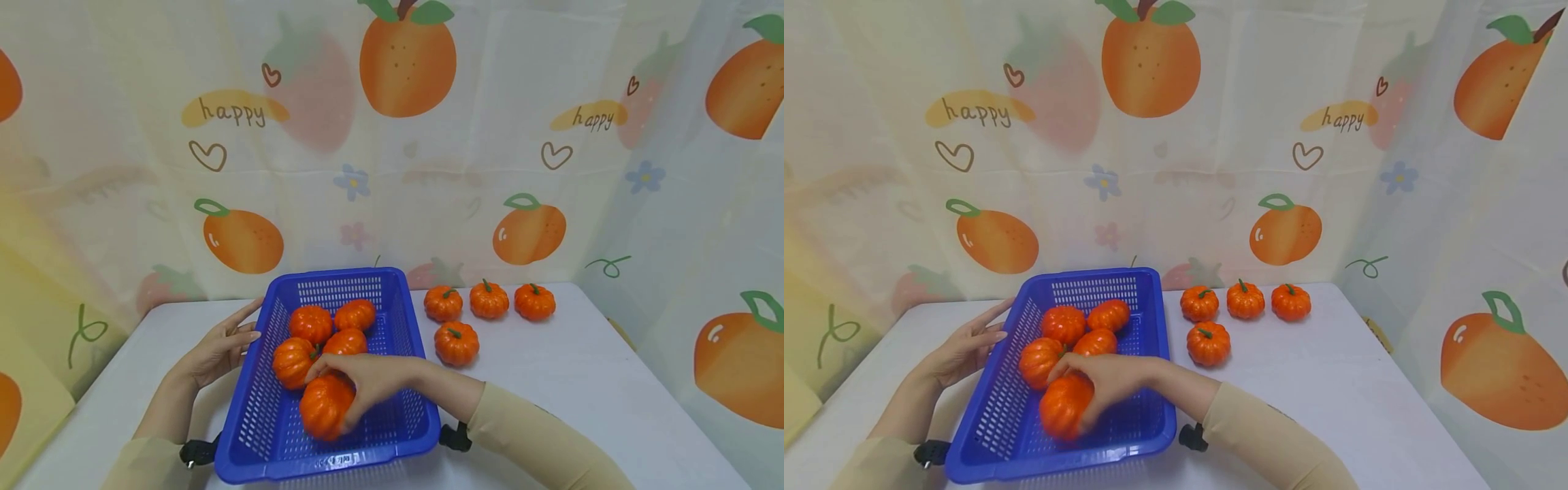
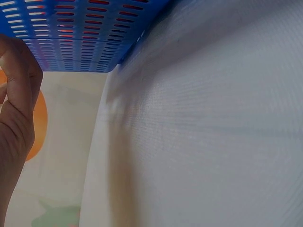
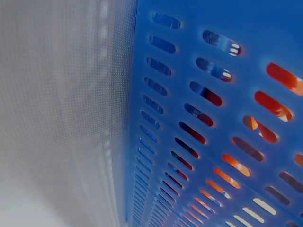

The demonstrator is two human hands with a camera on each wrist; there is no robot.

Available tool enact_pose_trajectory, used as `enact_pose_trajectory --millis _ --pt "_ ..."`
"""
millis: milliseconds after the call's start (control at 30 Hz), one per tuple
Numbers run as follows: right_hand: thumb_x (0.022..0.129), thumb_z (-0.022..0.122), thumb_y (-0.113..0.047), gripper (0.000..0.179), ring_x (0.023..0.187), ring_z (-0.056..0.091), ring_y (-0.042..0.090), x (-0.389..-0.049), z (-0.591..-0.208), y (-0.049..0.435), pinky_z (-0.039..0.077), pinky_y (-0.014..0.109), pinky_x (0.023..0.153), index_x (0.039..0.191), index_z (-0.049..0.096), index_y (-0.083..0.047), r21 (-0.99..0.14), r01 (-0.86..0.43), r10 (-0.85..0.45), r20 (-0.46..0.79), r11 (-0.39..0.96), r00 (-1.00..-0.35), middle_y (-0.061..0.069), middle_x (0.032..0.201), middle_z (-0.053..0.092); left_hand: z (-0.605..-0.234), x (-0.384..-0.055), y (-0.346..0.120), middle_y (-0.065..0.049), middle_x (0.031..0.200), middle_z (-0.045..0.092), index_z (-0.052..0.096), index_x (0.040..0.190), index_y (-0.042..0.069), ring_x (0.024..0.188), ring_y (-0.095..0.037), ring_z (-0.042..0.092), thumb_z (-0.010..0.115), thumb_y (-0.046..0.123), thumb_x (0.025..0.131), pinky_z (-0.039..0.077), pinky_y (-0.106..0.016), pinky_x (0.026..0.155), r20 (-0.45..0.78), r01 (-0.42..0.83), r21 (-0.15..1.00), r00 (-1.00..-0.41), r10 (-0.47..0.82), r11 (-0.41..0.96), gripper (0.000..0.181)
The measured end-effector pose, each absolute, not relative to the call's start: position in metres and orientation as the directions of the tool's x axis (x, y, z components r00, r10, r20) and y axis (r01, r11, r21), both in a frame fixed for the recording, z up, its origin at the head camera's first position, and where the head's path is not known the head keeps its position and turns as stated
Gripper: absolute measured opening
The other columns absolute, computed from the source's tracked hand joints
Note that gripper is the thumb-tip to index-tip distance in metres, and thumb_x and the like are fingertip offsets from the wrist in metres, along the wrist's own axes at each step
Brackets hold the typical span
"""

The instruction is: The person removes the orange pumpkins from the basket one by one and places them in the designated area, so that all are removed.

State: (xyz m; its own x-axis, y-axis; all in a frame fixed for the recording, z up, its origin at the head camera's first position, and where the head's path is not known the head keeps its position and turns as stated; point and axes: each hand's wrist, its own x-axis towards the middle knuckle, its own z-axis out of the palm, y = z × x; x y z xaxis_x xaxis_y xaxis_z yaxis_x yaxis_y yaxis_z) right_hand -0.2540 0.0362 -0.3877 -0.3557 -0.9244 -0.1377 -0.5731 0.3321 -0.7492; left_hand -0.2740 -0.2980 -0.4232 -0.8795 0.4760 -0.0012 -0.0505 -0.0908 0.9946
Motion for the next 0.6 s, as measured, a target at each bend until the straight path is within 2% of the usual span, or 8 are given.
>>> enact_pose_trajectory --millis 167,300,433,600 --pt "0.074 0.082 -0.028 0.071 0.117 0.051 0.001 -0.252 -0.387 0.037 0.046 0.019 0.101 0.131 0.039 -0.029 -0.817 -0.454 -0.891 -0.149 0.355 -0.429 -0.009 0.133 0.048 -0.423 -0.274 -0.297 0.01 0.121 0.067 -0.01 0.159 0.013 0.097 -0.01 0.074 0.042 0.004 0.103 0.061 -0.028 0.084 -0.009 -0.05 0.996 -0.885 0.466 -0.077 0.077" --pt "0.076 0.08 -0.029 0.073 0.113 0.053 0.002 -0.252 -0.385 0.037 0.048 0.017 0.097 0.134 0.036 -0.03 -0.845 -0.401 -0.871 -0.143 0.355 -0.471 -0.005 0.131 0.048 -0.422 -0.274 -0.297 0.011 0.121 0.067 -0.009 0.159 0.013 0.097 -0.01 0.074 0.042 0.004 0.103 0.061 -0.028 0.084 -0.009 -0.049 0.996 -0.887 0.462 -0.074 0.076" --pt "0.076 0.079 -0.024 0.074 0.111 0.055 0.002 -0.253 -0.382 0.037 0.051 0.017 0.095 0.137 0.037 -0.027 -0.871 -0.38 -0.862 -0.091 0.311 -0.498 -0.003 0.13 0.051 -0.422 -0.274 -0.297 0.011 0.12 0.068 -0.009 0.159 0.013 0.096 -0.009 0.074 0.042 0.004 0.103 0.061 -0.028 0.083 -0.012 -0.049 0.996 -0.888 0.46 -0.069 0.076" --pt "0.077 0.077 -0.014 0.07 0.108 0.059 0.005 -0.254 -0.376 0.039 0.056 0.023 0.094 0.137 0.041 -0.023 -0.94 -0.265 -0.839 -0.038 0.213 -0.542 -0.002 0.127 0.054 -0.423 -0.274 -0.298 0.011 0.121 0.067 -0.008 0.159 0.013 0.097 -0.009 0.074 0.042 0.004 0.103 0.061 -0.027 0.084 -0.006 -0.043 0.997 -0.886 0.464 -0.069 0.075"
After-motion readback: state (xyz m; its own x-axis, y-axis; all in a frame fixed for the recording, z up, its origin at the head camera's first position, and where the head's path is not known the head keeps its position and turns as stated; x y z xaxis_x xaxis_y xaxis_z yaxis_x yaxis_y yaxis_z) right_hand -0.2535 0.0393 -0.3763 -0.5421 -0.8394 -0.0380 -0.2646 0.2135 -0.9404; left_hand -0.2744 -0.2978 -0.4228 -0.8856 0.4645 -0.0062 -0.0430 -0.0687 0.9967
